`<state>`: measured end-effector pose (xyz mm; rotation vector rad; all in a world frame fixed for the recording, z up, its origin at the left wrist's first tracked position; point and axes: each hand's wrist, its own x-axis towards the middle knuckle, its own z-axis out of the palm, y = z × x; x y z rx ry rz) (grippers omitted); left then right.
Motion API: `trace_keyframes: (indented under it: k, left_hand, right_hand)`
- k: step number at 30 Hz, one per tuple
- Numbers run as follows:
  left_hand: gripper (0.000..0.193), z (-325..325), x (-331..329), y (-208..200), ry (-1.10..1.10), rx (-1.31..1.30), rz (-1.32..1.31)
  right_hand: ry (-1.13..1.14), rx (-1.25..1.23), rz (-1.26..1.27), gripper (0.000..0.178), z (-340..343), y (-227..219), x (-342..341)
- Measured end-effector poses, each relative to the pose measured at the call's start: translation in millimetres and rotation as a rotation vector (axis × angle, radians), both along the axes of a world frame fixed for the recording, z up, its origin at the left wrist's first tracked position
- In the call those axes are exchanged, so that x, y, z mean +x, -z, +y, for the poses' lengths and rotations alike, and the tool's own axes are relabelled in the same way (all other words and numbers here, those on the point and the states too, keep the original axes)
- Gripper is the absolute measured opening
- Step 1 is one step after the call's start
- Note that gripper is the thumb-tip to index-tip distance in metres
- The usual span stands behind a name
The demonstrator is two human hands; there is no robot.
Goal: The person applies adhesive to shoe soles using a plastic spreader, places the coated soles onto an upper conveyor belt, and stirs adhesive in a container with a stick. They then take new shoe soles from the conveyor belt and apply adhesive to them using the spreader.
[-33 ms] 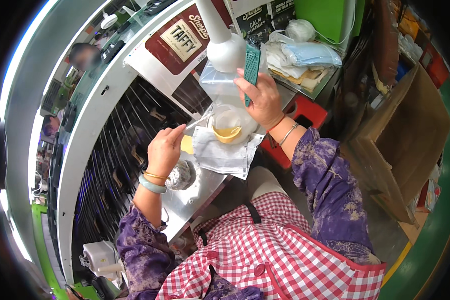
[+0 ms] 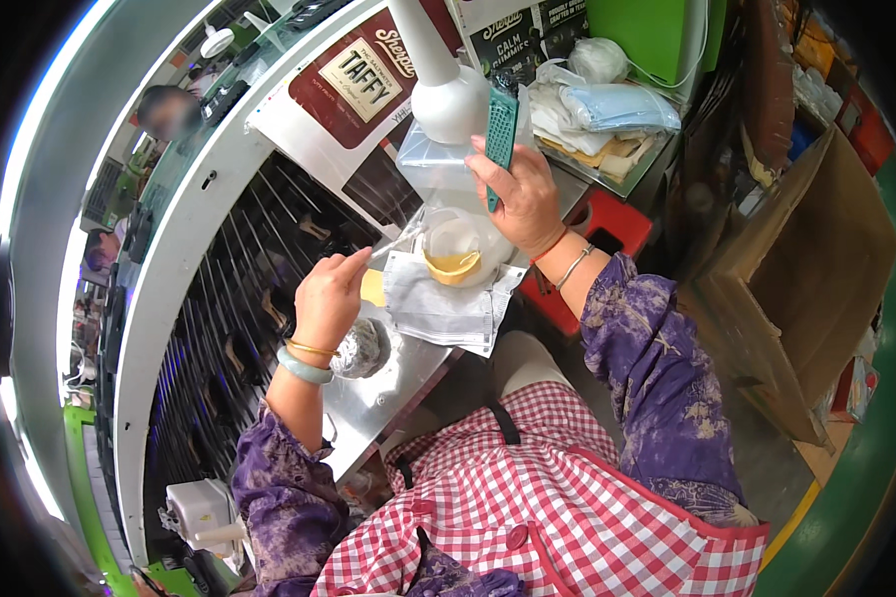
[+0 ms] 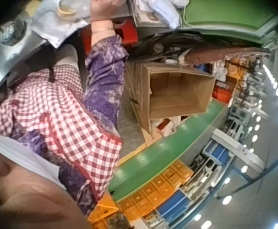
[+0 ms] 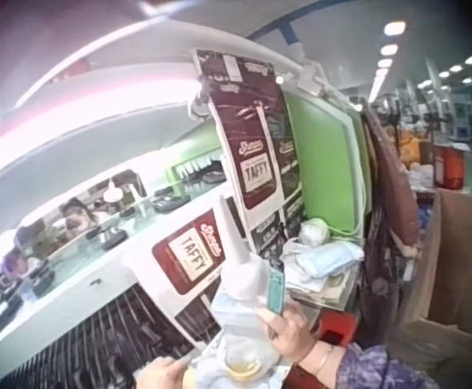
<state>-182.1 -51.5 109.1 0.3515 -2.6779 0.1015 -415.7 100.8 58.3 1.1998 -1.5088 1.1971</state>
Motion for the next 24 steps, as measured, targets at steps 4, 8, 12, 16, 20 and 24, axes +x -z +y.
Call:
trace_keyframes:
  k: [4,8,12,16,20,24]
  left_hand:
    - [0.018,2.7,-5.2,1.2,-0.023,0.004,-0.038]
    - [0.014,13.7,-13.5,-3.7,-0.101,-0.044,-0.188]
    - [0.017,20.7,-22.2,-18.7,-0.139,-0.008,-0.383]
    - [0.016,13.7,-29.4,-27.1,-0.145,0.072,-0.486]
    - [0.017,4.4,-25.8,-26.9,-0.142,0.176,-0.480]
    - [0.021,5.2,-16.6,-29.4,-0.109,0.390,-0.373]
  right_hand:
    - [0.007,-0.009,0.006,0.040,-0.3,-2.1,1.5]
    - [0.009,0.013,0.006,0.036,0.1,-1.1,0.9]
    - [0.012,0.031,0.005,0.034,0.4,0.7,0.4]
    - [0.009,0.026,0.002,0.035,1.0,2.9,-1.0]
    - [-0.011,0.022,-0.012,0.037,0.9,2.4,-1.0]
    - [-0.004,0.020,-0.010,0.038,2.0,2.4,-2.3]
